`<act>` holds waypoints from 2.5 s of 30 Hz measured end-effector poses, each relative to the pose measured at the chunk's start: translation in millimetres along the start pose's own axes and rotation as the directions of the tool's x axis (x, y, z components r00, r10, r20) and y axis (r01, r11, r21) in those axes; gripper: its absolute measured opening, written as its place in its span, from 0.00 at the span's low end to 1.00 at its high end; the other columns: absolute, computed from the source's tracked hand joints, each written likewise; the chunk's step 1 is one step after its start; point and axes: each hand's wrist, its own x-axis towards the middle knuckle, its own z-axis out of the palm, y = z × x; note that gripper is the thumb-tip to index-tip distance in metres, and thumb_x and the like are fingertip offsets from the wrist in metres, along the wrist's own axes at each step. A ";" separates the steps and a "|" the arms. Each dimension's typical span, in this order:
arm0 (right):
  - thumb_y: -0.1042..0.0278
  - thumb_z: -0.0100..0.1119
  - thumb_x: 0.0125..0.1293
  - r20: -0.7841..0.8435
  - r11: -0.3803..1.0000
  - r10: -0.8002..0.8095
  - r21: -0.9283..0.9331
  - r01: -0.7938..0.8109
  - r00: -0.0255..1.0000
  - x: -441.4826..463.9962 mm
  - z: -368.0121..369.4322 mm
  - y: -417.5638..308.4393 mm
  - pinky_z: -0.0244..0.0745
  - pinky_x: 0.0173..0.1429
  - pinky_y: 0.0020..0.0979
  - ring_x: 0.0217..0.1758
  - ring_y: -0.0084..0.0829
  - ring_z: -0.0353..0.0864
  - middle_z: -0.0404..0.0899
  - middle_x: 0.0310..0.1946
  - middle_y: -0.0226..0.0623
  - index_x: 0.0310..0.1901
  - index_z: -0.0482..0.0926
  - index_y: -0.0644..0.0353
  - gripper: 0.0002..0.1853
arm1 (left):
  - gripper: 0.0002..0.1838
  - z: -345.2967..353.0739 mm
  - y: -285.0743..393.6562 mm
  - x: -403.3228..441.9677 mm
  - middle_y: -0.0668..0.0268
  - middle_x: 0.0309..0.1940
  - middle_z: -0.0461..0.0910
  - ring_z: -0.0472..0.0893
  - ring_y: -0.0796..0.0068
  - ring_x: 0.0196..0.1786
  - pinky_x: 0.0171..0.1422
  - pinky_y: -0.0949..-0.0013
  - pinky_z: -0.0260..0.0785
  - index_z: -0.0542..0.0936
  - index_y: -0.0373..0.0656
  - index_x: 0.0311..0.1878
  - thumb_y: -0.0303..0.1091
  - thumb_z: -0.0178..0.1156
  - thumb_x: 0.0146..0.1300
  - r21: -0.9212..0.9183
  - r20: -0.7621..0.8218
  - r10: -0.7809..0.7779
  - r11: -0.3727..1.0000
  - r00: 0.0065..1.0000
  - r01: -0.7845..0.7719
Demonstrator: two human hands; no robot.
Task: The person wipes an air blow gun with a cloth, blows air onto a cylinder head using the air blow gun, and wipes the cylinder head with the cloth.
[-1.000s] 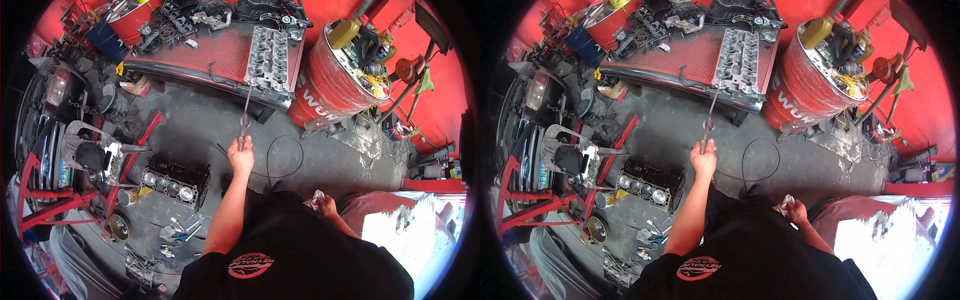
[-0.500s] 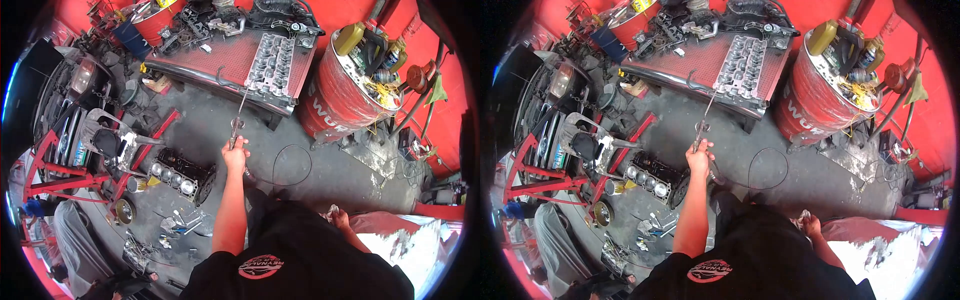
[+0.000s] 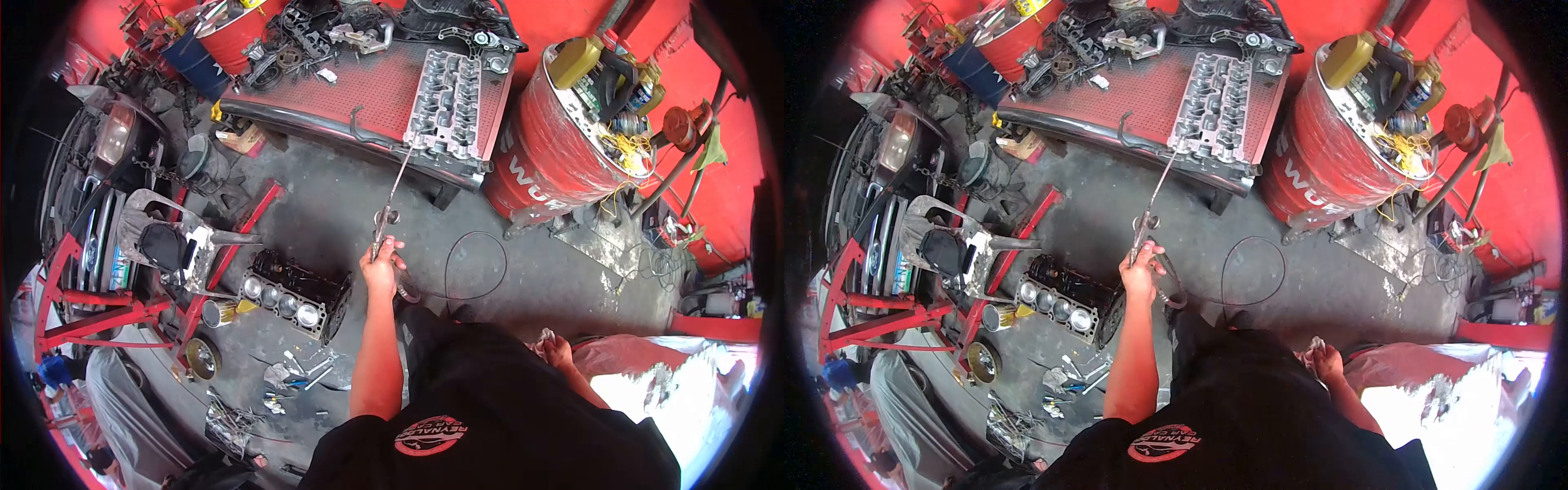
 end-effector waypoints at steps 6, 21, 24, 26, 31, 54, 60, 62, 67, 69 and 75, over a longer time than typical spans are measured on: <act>0.49 0.52 0.64 0.080 0.999 -0.033 -0.004 0.034 0.996 9.5 31.6 -16.3 0.77 0.45 0.46 0.40 0.48 0.87 0.85 0.32 0.49 0.35 0.83 0.62 0.21 | 0.07 6.7 -18.0 -9.2 0.63 0.34 0.86 0.76 0.80 0.19 0.23 0.73 0.69 0.81 0.37 0.48 0.30 0.61 0.72 0.205 0.059 0.087 0.974 0.994 -0.097; 0.44 0.62 0.65 0.148 0.845 -0.396 -0.327 0.423 0.906 73.8 -10.6 -179.6 0.76 0.45 0.50 0.40 0.59 0.81 0.79 0.30 0.56 0.31 0.82 0.65 0.25 | 0.09 29.1 -4.0 -22.5 0.61 0.34 0.85 0.76 0.77 0.20 0.25 0.72 0.70 0.80 0.38 0.49 0.33 0.61 0.73 -0.086 -0.014 -0.055 0.995 0.998 0.053; 0.56 0.66 0.59 0.150 0.745 -0.595 -0.266 0.612 0.790 155.9 -14.5 -263.7 0.79 0.55 0.47 0.50 0.53 0.83 0.82 0.46 0.51 0.48 0.82 0.61 0.20 | 0.09 31.3 -7.5 -27.4 0.62 0.32 0.84 0.77 0.77 0.22 0.26 0.72 0.70 0.81 0.38 0.48 0.33 0.61 0.72 -0.001 -0.056 -0.061 0.998 0.997 0.061; 0.70 0.60 0.56 0.174 0.594 -0.773 -0.142 0.792 0.610 215.1 -17.3 -341.8 0.75 0.65 0.44 0.61 0.50 0.79 0.78 0.60 0.48 0.63 0.74 0.58 0.29 | 0.10 30.2 -20.9 -25.5 0.62 0.30 0.84 0.77 0.77 0.22 0.26 0.72 0.69 0.82 0.36 0.46 0.34 0.62 0.71 0.048 -0.076 -0.041 0.998 0.996 0.045; 0.70 0.54 0.62 0.336 0.424 -0.817 -0.201 0.883 0.469 283.5 4.0 -515.3 0.71 0.70 0.41 0.69 0.48 0.73 0.74 0.66 0.48 0.70 0.67 0.57 0.32 | 0.10 45.5 -5.8 -34.4 0.60 0.34 0.85 0.77 0.76 0.24 0.28 0.72 0.70 0.82 0.35 0.47 0.33 0.62 0.71 0.014 -0.129 -0.043 0.999 0.991 0.045; 0.70 0.61 0.61 0.366 0.570 -0.722 -0.165 0.805 0.587 320.8 46.1 -518.2 0.64 0.75 0.36 0.72 0.44 0.71 0.73 0.69 0.45 0.73 0.65 0.52 0.36 | 0.08 43.2 0.5 -32.6 0.68 0.27 0.81 0.73 0.82 0.20 0.26 0.73 0.68 0.81 0.39 0.39 0.34 0.61 0.72 0.123 -0.152 -0.097 0.986 0.984 0.116; 0.72 0.61 0.61 0.349 0.553 -0.780 -0.004 0.833 0.519 348.0 56.7 -509.1 0.64 0.76 0.35 0.73 0.43 0.71 0.73 0.70 0.43 0.74 0.64 0.51 0.37 | 0.09 43.6 -8.9 -31.2 0.68 0.24 0.78 0.71 0.81 0.19 0.26 0.71 0.67 0.80 0.39 0.36 0.34 0.61 0.72 0.035 -0.162 -0.104 0.993 0.981 0.111; 0.73 0.61 0.61 0.371 0.540 -0.768 -0.060 0.839 0.521 346.2 54.9 -509.8 0.64 0.75 0.35 0.73 0.44 0.70 0.73 0.69 0.43 0.74 0.64 0.51 0.38 | 0.09 41.8 -9.2 -31.6 0.68 0.24 0.78 0.71 0.81 0.19 0.26 0.71 0.67 0.80 0.39 0.36 0.34 0.61 0.72 0.044 -0.156 -0.108 0.992 0.982 0.116; 0.74 0.59 0.58 0.085 0.421 -0.901 -0.075 0.904 0.426 310.3 35.5 -487.3 0.65 0.75 0.38 0.71 0.48 0.71 0.73 0.67 0.51 0.69 0.67 0.56 0.34 | 0.09 48.4 1.0 -32.6 0.68 0.25 0.80 0.73 0.83 0.21 0.25 0.72 0.66 0.81 0.38 0.39 0.34 0.62 0.72 0.072 -0.169 -0.040 0.996 0.985 0.053; 0.74 0.60 0.58 -0.075 0.455 -0.887 0.018 0.890 0.455 298.4 21.0 -436.8 0.66 0.74 0.40 0.69 0.50 0.73 0.76 0.63 0.51 0.68 0.69 0.58 0.33 | 0.09 47.5 2.6 -32.1 0.67 0.27 0.82 0.74 0.83 0.21 0.25 0.72 0.67 0.82 0.37 0.41 0.34 0.62 0.71 0.090 -0.133 -0.032 0.995 0.991 0.044; 0.61 0.59 0.62 0.343 0.826 -0.361 -0.314 0.469 0.867 243.1 6.3 -127.1 0.73 0.67 0.44 0.63 0.50 0.79 0.78 0.61 0.52 0.60 0.79 0.55 0.24 | 0.09 56.3 1.8 -38.8 0.65 0.30 0.85 0.74 0.80 0.20 0.25 0.72 0.68 0.81 0.36 0.45 0.32 0.62 0.70 0.182 -0.151 0.045 0.983 0.988 -0.017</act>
